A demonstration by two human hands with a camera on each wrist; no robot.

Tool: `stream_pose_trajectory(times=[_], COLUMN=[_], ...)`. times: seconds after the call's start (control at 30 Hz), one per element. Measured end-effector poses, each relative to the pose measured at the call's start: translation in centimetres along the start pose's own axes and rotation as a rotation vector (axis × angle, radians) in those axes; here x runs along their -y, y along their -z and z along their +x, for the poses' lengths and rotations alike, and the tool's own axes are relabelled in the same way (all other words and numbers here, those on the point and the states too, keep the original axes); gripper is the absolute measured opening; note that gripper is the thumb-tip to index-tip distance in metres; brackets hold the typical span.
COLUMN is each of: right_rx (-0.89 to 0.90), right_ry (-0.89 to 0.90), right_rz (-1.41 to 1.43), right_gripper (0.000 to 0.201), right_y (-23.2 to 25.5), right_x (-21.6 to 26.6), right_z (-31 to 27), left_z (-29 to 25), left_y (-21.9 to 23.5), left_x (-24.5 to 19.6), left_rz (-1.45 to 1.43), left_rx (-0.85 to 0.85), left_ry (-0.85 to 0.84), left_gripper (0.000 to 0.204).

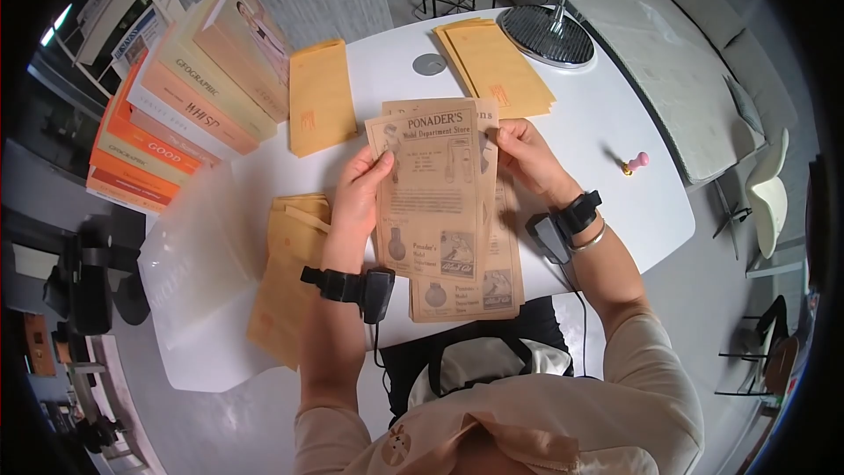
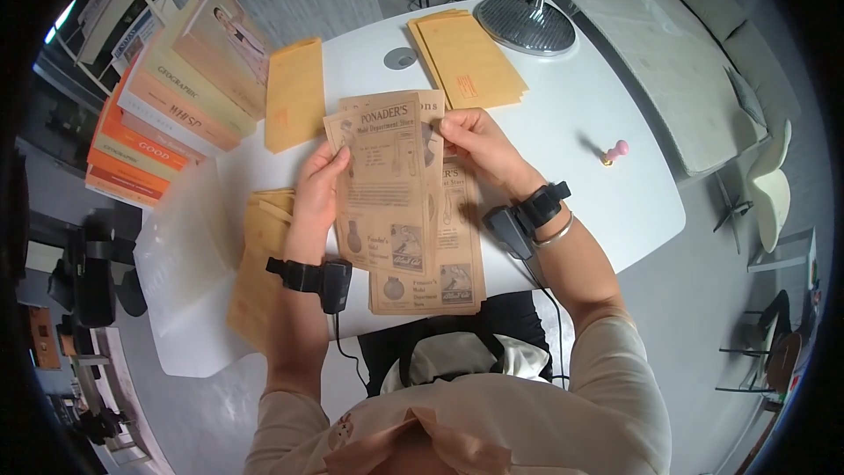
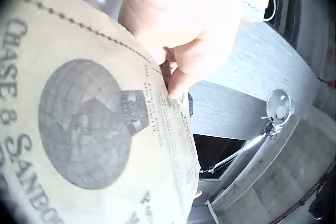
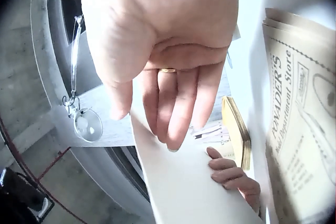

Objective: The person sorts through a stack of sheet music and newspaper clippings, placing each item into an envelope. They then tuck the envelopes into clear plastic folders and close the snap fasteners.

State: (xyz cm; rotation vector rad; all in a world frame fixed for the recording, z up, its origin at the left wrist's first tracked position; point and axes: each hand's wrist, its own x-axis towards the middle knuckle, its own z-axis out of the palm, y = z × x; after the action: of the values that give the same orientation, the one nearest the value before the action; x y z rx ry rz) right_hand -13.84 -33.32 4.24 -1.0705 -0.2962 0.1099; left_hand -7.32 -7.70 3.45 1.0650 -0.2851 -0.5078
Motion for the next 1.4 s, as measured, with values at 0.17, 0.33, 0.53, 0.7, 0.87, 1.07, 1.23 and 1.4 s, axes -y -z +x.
stream_pose_trajectory(times=[0.17, 0.33, 0.53, 0.7, 0.87, 1.07, 1.23, 1.4], right_rx=[-0.048, 0.006, 0.005, 0.015, -0.020, -0.087, -0.333, -0.484], right_ry=[-0.010, 0.015, 0.035, 0.029, -0.019, -0.036, -0.037, 0.018], right_rz=[-0.037, -0.039, -0.009, 0.014, 0.005, -0.042, -0.017, -0.303], right_gripper=[0.033, 0.038, 0.041, 0.039, 0.031, 0.013, 0.009, 0.014], right_y=[-0.7, -0.8, -1.3, -0.3, -1.5, -1.2, -2.4, -2.3], right_x=[0.0, -0.3, 0.2, -0.9, -0.1, 0.0, 0.6, -0.1], right_z=[-0.2, -0.1, -0.2, 0.1, 0.3, 0.2, 0.8, 0.9], left_z=[0.1, -0.1, 0.2, 0.4, 0.4, 0.1, 0.1, 0.5], left_y=[0.3, 0.0, 0.2, 0.8, 0.6, 0.2, 0.3, 0.2], left_x=[0.1, 0.1, 0.6, 0.8, 0.7, 0.4, 0.7, 0.9], left_rz=[-0.068, -0.087, -0.051, -0.112, -0.089, -0.109, -0.109, -0.021], left_rx=[0.034, 0.061, 0.054, 0.034, 0.043, -0.017, -0.100, -0.140], left_ry=[0.035, 0.051, 0.070, 0.110, 0.090, 0.074, 0.013, -0.079], left_gripper=[0.031, 0.031, 0.031, 0.031, 0.031, 0.030, 0.028, 0.028])
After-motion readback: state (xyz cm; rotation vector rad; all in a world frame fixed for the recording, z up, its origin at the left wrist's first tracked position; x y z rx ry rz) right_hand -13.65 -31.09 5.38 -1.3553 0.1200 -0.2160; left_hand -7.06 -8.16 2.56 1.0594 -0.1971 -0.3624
